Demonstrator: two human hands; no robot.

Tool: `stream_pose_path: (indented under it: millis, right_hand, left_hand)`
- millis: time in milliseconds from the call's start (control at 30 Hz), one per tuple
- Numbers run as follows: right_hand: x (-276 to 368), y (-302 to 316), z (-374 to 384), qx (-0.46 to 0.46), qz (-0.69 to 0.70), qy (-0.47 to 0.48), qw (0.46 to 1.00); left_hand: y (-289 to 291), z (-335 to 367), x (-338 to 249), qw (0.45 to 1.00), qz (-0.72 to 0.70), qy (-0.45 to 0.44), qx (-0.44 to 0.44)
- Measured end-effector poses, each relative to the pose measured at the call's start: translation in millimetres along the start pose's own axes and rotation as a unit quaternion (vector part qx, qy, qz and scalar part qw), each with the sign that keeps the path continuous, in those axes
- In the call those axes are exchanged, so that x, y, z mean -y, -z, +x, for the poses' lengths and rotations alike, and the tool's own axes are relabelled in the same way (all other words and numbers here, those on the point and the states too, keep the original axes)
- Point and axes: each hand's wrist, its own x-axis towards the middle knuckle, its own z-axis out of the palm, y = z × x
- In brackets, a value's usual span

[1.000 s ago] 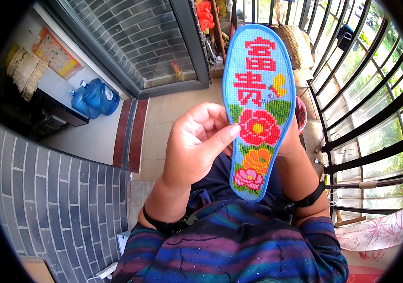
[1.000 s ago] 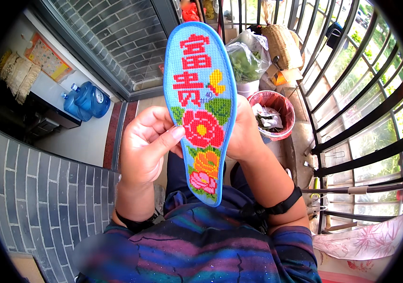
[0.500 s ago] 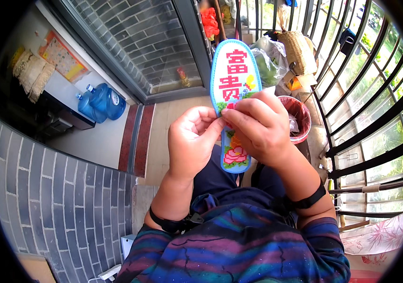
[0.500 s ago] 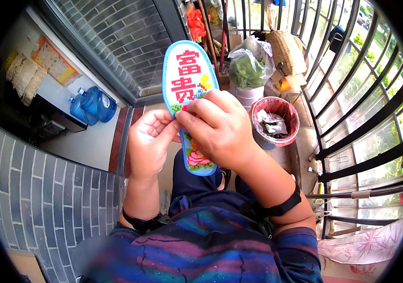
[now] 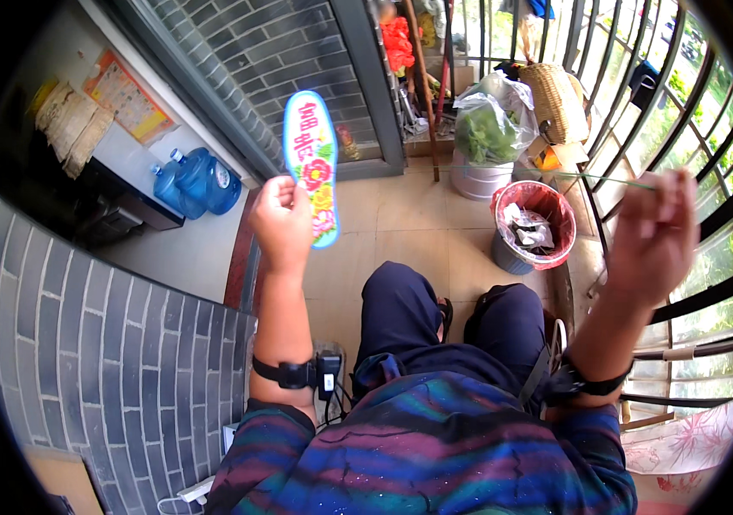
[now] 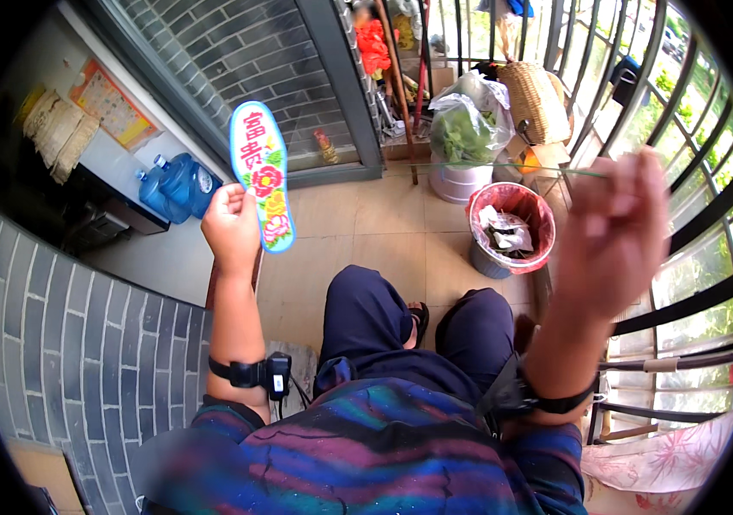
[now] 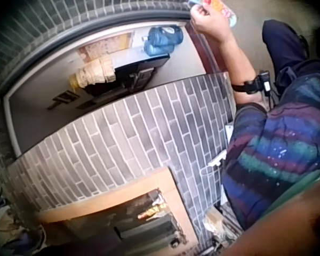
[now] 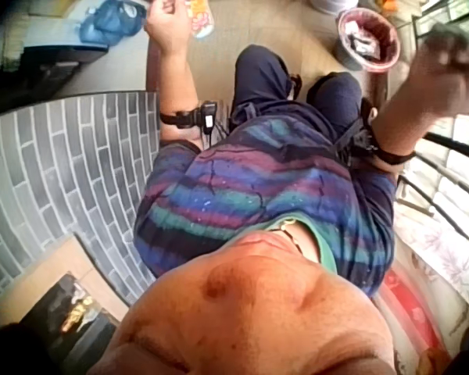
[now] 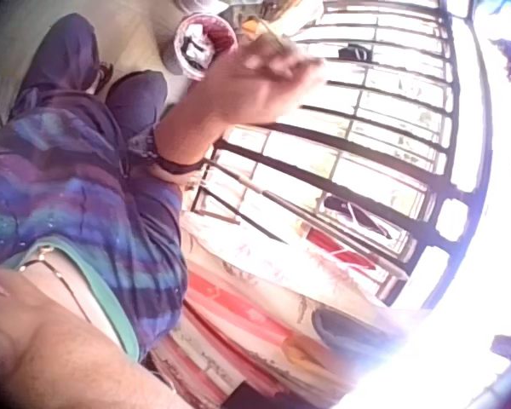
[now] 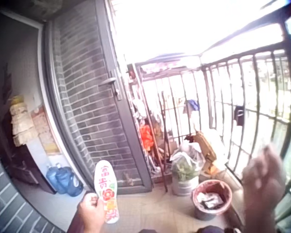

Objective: The person sews patterns onto a blue shoe insole by hand with a needle and thread, pulling the thread through the material and using nail clippers to cut the thread.

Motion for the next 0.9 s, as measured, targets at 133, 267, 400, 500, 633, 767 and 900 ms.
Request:
stream_pose_path:
  millis: [133,267,400,500,633,767,900]
  right_hand:
    - [80,97,48,-0.065,0.041,0.038,0.996]
    - [111,170,67,-0.074,-0.043,0.006,0.996]
    - [76,118,50,-0.237,-0.218,0.032,0.946]
    - [44,65,24,-0.122,-0.276,0.047,0.952]
    - [-16,-13,-27,0.104,-0.392,0.036,0.913]
    - [-32,-57,-48,0.281,-0.569,0.162,0.756]
    - [-41,-74,-50,0.37,-0.559,0.221,0.708]
  left_hand:
    - [25,18,55,0.996,0.072,0.015,-0.049]
    - [40,18,66,0.995,0.092,-0.009,-0.041]
    - [30,8,35,0.978,-0.179,0.111,-0.002]
    - [10,-11,-25,0.932,-0.335,0.113,0.085]
    - [1,-40,-87,0.881,-0.442,0.083,0.145]
    - [-2,-55,-120,0.86,-0.478,0.052,0.173]
    - [0,-61,-135,0.865,-0.466,0.053,0.18]
